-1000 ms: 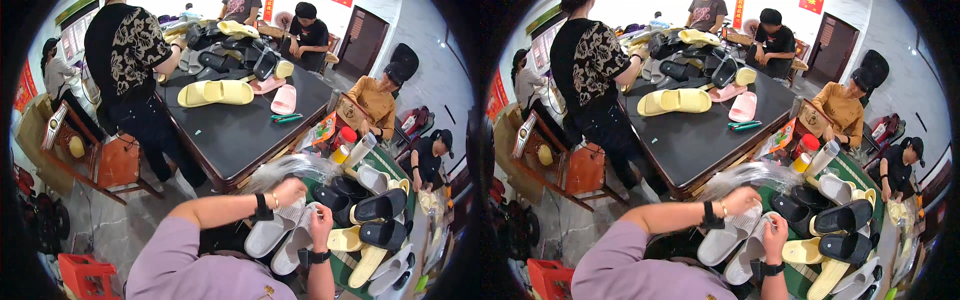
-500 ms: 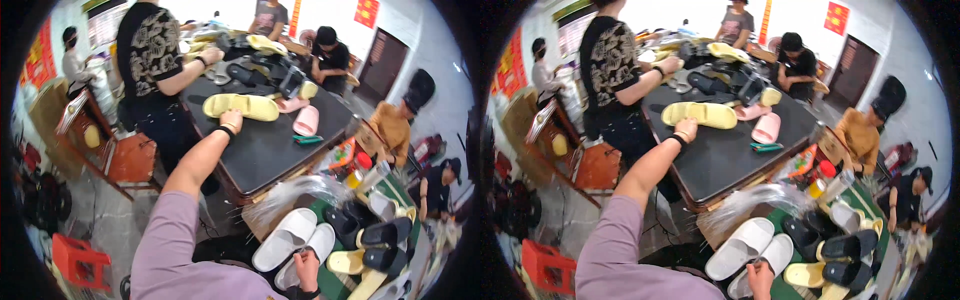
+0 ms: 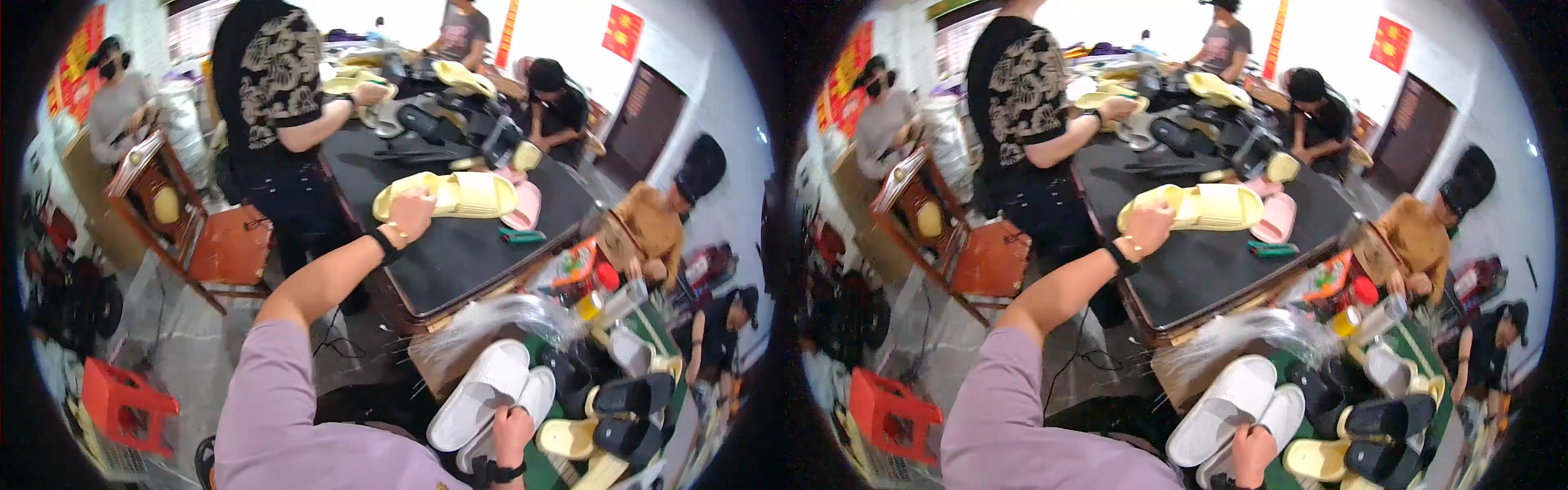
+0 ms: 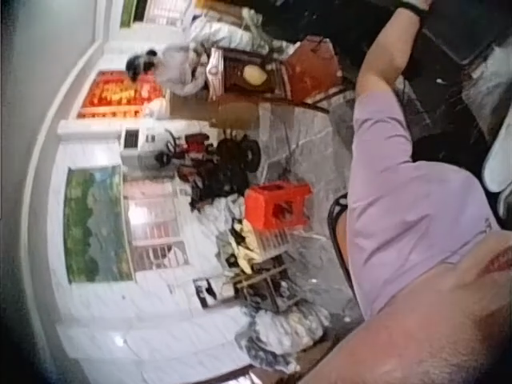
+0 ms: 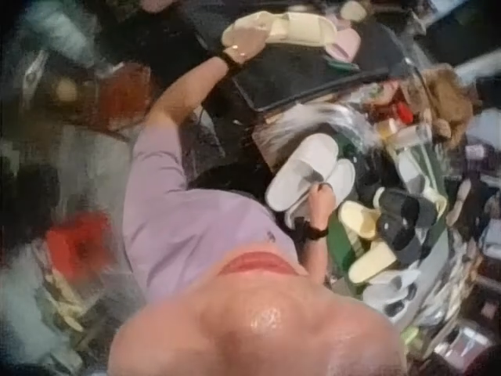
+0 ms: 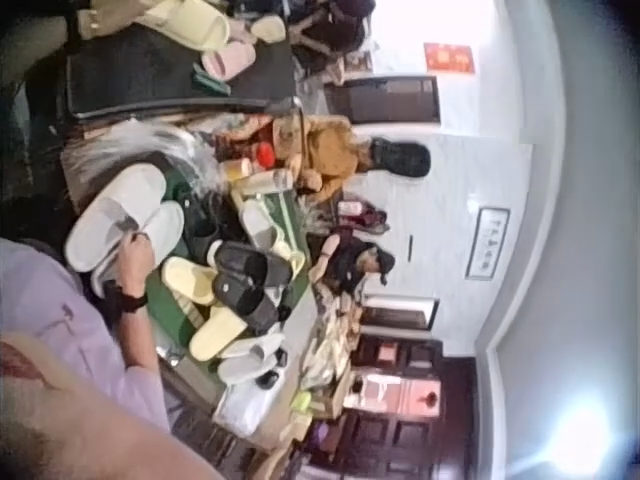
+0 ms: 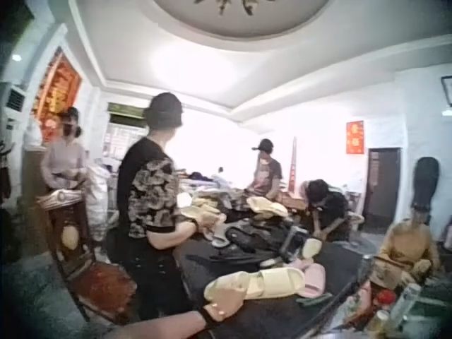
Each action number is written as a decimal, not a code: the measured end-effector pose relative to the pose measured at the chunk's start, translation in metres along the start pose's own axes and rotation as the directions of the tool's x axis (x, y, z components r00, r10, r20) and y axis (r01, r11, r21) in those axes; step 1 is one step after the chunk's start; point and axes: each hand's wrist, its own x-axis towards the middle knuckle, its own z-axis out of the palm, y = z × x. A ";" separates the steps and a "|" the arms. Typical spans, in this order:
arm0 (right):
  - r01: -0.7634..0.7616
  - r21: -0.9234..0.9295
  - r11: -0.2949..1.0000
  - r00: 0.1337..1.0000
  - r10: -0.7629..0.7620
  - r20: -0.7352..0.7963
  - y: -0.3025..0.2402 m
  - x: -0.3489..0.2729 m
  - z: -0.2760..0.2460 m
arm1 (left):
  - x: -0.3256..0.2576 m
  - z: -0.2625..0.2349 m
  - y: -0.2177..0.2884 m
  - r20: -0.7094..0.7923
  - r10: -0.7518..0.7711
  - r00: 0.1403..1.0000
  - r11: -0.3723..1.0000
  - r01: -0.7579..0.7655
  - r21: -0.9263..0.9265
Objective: Assembling and finishing slides/sandals by hand-tying and trimming components at a factory workbench.
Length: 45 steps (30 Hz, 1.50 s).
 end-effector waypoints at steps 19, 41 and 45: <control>-0.313 0.065 0.947 0.629 0.259 -0.733 0.155 0.048 -0.238 | -0.046 -0.116 0.183 -0.002 0.581 0.814 0.592 -0.425 -0.685; 0.039 0.985 -0.168 0.902 0.431 0.037 0.051 0.047 -0.048 | -0.133 -0.105 0.237 0.430 0.504 0.749 0.291 0.322 -0.901; 0.230 0.958 -0.169 0.850 0.514 -0.114 0.050 0.054 -0.043 | -0.172 -0.102 0.253 0.590 0.557 0.584 0.263 0.550 -0.793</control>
